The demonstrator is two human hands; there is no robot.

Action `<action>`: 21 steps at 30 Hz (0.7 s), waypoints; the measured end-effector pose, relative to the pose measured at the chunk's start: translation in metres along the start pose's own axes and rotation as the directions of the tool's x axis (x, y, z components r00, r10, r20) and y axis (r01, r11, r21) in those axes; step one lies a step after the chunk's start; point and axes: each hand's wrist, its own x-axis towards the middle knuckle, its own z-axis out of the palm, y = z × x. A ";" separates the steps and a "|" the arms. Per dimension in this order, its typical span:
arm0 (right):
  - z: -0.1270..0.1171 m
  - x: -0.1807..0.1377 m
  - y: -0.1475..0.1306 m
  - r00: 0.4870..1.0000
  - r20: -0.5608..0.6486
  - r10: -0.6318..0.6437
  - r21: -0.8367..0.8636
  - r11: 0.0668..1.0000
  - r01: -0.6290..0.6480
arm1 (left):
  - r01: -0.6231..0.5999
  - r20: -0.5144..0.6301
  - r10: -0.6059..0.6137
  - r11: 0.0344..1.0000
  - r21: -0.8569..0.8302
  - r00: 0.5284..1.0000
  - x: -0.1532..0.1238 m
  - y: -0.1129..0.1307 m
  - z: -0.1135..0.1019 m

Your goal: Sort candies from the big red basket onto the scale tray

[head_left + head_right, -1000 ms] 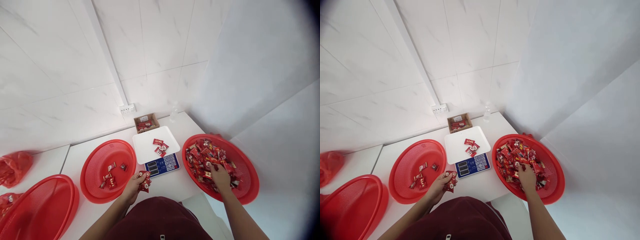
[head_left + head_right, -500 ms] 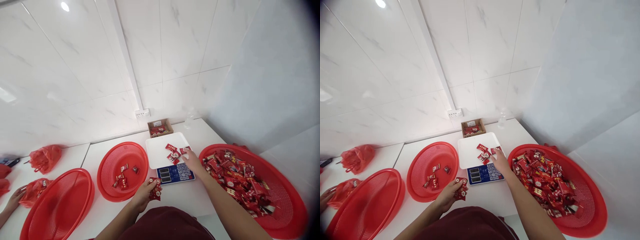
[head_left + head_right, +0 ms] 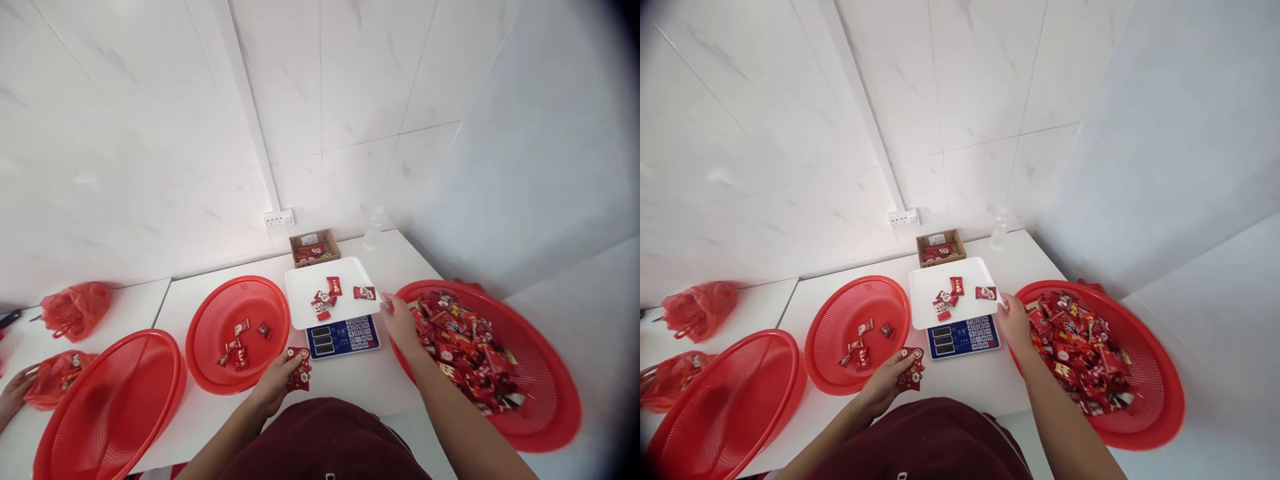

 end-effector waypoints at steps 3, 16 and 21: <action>-0.034 -0.021 0.048 0.991 -0.010 0.134 -0.071 0.988 -0.135 | 0.023 0.009 -0.023 1.000 0.010 1.000 0.004 0.000 0.000; -0.033 -0.059 0.098 0.896 0.063 0.440 -0.012 0.898 -0.440 | 0.068 0.056 -0.074 0.994 0.090 0.996 0.009 0.011 0.023; -0.039 -0.065 0.105 0.897 0.071 0.437 0.120 0.889 -0.443 | 0.072 0.036 -0.075 0.994 0.079 0.997 0.008 0.006 0.016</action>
